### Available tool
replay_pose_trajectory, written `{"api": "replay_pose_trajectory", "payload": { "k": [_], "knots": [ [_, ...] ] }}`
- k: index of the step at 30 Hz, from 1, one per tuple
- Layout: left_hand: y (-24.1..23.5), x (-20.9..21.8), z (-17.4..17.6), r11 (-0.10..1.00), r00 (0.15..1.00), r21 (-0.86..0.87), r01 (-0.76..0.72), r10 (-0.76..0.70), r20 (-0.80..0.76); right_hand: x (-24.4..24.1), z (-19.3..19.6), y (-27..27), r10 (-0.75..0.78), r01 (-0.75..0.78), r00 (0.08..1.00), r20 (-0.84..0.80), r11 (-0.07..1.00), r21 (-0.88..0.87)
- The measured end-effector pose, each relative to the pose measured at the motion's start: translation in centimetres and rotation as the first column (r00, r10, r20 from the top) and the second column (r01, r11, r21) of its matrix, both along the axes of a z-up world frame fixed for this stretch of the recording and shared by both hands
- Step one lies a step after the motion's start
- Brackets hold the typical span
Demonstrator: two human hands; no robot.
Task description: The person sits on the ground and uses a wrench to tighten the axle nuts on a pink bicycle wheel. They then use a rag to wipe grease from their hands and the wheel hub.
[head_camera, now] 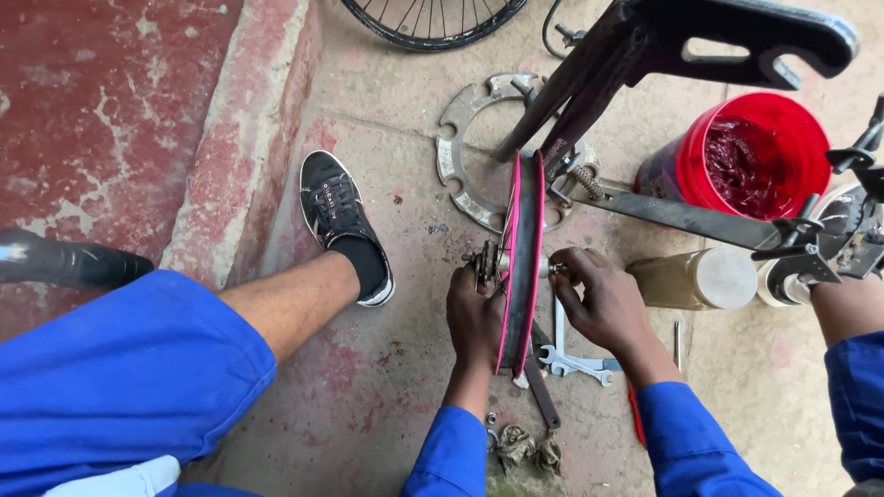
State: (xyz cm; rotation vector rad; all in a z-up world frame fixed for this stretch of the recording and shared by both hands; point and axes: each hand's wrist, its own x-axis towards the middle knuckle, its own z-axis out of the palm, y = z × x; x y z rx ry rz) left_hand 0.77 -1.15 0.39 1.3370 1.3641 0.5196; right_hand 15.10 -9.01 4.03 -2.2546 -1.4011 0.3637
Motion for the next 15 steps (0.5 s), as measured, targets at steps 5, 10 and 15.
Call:
{"api": "replay_pose_trajectory", "payload": {
  "k": [5,10,15],
  "knots": [
    [0.1,0.0,-0.1,0.999,1.0,-0.036,-0.003,0.003,0.01,0.6,-0.9,-0.1,0.094,-0.102,0.987,0.133,0.993,0.053],
    [-0.2,0.0,-1.0,1.0,1.0,-0.015,0.005,-0.005,-0.009,0.7,-0.8,-0.1,0.093,-0.102,0.988,0.12,0.992,0.07],
    [-0.3,0.0,0.1,1.0,1.0,0.006,-0.004,0.004,0.02,0.6,-0.5,0.2,0.024,-0.024,1.0,0.01,0.999,0.047]
  ]
}}
